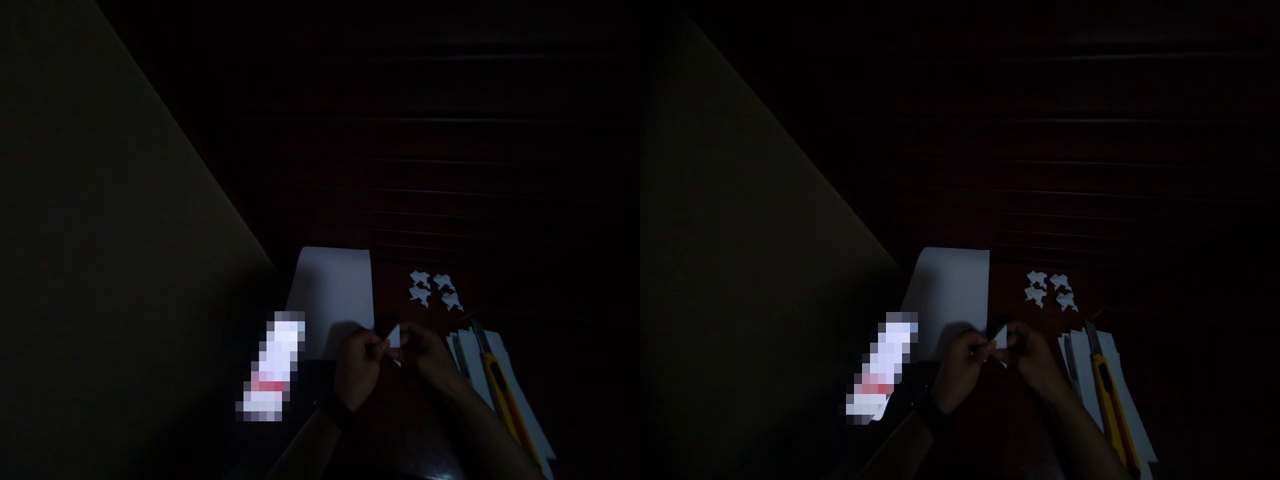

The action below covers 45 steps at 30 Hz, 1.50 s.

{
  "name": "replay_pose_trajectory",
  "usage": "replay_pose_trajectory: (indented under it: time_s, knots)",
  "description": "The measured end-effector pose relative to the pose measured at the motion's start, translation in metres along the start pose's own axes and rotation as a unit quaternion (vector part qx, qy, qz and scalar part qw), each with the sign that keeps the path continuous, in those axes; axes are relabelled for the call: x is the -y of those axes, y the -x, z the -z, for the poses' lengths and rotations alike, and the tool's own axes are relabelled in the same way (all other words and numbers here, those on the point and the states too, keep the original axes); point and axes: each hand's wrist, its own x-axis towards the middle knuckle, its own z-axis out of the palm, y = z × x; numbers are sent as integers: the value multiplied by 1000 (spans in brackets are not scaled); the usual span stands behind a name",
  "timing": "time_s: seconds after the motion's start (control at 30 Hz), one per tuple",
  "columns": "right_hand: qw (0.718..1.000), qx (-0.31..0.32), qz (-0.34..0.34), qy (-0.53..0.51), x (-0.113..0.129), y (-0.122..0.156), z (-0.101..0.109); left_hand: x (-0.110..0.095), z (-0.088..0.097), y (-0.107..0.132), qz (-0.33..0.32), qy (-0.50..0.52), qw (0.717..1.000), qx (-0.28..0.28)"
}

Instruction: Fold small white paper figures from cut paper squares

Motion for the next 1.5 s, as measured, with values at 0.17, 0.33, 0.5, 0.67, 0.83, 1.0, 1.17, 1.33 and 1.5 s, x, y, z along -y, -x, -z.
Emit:
replay_pose_trajectory:
  time_s: [0.17, 0.33, 0.5, 0.67, 0.83, 1.0, 1.17, 1.33, 1.5]
  knots:
    - [999, 7, -29, -38, -4, -1, 0, 6, 0, -1, -15, -9, 999, 32]
    - [999, 29, -15, -21, 2, 1, 1, 8, -1, 0, -16, -24, 999, 30]
    - [1000, 5, 16, -16, 3, 2, -2, 7, 3, 1, -12, -18, 999, 30]
    - [999, 40, 18, -25, 7, 4, -5, 5, 7, 0, -12, 4, 1000, 22]
    - [998, 40, 41, -6, 10, 7, -13, 3, 3, 3, -6, 7, 1000, 21]
    - [999, 23, 25, -21, 2, 6, -18, 1, -2, 6, -22, -8, 1000, 7]
    - [997, 59, 42, -14, 2, 10, -14, -1, 1, 12, -60, -56, 997, -2]
    - [996, 64, 54, 11, 2, 22, -15, -4, 5, 28, -92, -105, 990, -1]
    - [992, -27, 122, 35, -1, 42, -28, -9, 11, 48, -90, -100, 991, -22]
